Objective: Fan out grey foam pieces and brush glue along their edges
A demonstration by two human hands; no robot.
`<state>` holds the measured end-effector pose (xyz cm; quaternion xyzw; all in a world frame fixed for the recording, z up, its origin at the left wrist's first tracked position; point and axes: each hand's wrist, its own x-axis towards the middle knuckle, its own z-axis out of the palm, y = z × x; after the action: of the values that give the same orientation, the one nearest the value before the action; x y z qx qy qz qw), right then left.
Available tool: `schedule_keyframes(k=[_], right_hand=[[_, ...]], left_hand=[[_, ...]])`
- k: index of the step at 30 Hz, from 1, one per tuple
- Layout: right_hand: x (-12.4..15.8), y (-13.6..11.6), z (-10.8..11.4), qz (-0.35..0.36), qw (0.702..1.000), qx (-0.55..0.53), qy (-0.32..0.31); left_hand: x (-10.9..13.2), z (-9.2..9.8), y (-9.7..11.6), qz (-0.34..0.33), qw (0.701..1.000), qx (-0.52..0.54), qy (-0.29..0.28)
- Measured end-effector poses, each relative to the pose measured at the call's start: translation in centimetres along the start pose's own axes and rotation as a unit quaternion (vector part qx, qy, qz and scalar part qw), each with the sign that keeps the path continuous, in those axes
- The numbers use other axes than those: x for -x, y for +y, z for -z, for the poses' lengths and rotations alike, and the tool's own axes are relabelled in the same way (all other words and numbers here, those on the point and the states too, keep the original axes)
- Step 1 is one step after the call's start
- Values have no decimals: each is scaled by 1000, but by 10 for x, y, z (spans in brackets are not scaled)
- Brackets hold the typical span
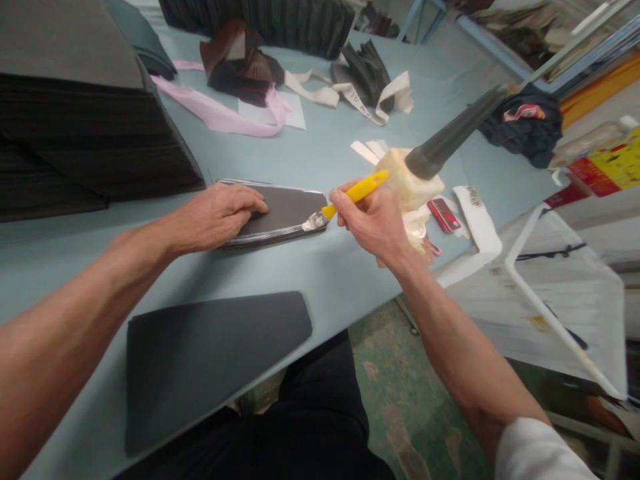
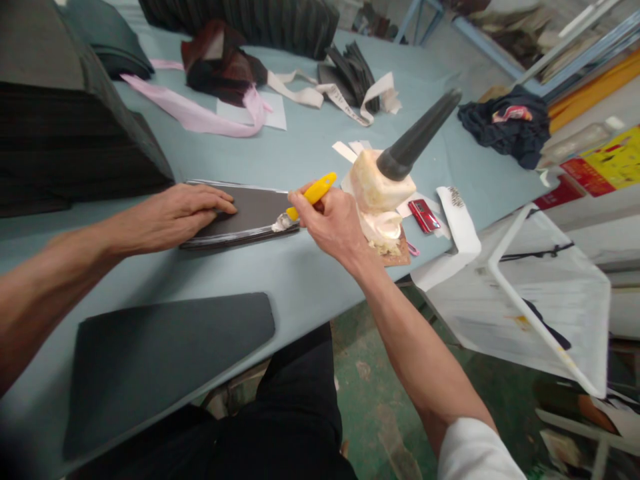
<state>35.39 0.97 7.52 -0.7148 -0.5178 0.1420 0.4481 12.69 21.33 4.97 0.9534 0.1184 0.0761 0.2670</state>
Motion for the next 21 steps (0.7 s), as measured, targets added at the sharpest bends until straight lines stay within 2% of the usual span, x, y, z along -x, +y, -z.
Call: schedule_keyframes(k=[5,9,12,16,18,21], right_hand=[[3,8,30,7,997,50,62],[5,2,26,-2,996,25,81],[8,-4,8,-1,998,-23,54],[8,-7,-8,46,998,-30,-36],[6,-4,-4,65,996,-5,-65],[1,3,13,72,995,45,-53]], left_hand=[[1,0,-2,6,1000,2,0],[0,0,-2,11,1000,1,-1],[0,1,-1,8,1000,-4,-2],[0,1,1,0,1000,-7,0],[1,2,2,2,1000,-13,-2],[1,1,5,7,1000,-18,-11]])
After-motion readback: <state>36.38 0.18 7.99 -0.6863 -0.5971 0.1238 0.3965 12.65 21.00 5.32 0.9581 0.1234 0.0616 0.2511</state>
